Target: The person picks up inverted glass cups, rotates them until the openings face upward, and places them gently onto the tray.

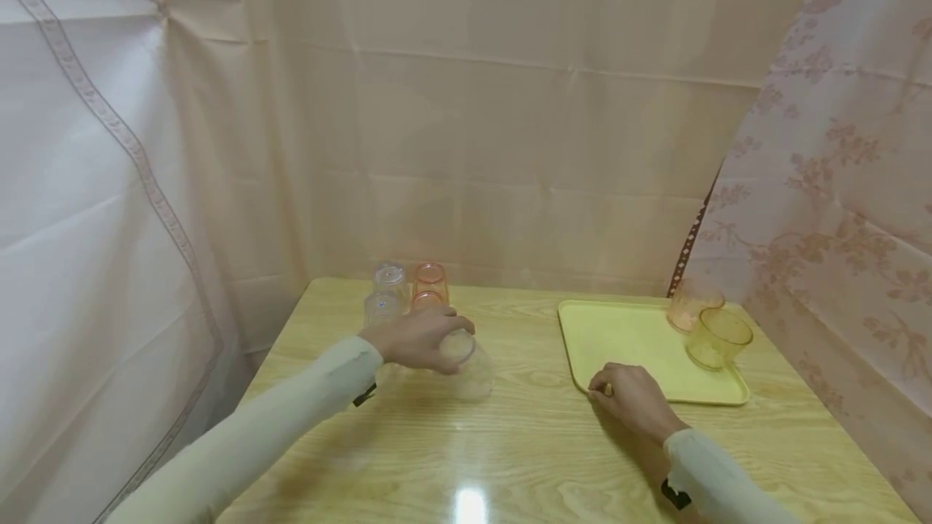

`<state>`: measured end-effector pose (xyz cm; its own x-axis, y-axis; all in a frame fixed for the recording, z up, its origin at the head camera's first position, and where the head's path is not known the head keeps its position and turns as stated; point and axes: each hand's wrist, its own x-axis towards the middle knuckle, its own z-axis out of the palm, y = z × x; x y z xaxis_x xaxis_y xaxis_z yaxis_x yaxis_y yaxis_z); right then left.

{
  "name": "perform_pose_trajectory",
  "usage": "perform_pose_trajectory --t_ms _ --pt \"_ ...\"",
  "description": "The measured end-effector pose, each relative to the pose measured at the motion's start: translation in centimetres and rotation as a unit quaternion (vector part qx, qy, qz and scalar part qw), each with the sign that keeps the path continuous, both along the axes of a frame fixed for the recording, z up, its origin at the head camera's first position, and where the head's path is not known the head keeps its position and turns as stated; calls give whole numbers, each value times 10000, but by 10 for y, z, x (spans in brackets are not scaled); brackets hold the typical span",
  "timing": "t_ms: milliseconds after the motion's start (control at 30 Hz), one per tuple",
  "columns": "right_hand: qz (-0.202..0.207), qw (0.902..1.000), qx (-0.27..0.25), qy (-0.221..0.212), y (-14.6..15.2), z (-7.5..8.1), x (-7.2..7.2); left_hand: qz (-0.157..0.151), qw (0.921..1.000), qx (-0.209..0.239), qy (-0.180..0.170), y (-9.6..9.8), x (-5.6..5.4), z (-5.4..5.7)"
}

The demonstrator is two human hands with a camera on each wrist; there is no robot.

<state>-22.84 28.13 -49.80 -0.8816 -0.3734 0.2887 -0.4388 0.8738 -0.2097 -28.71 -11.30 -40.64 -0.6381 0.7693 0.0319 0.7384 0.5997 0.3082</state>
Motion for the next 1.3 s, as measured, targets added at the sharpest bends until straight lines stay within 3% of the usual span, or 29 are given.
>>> perform_pose_trajectory --t_ms 200,700,867,1000,1300 --pt "32 10000 -64 19 1 0 1 -22 9996 214 -155 9 1 -4" --pt "-106 9999 -43 -82 -1 -2 2 -45 9994 339 82 28 1 -18" --pt "-124 9998 -72 -104 -1 -2 2 -24 9992 400 21 35 0 -22" --pt "-127 9998 -106 -135 -1 -3 1 -33 9987 507 -92 41 0 -22" --pt "-209 9995 -78 -207 -1 0 2 -5 9984 572 25 54 3 -17"
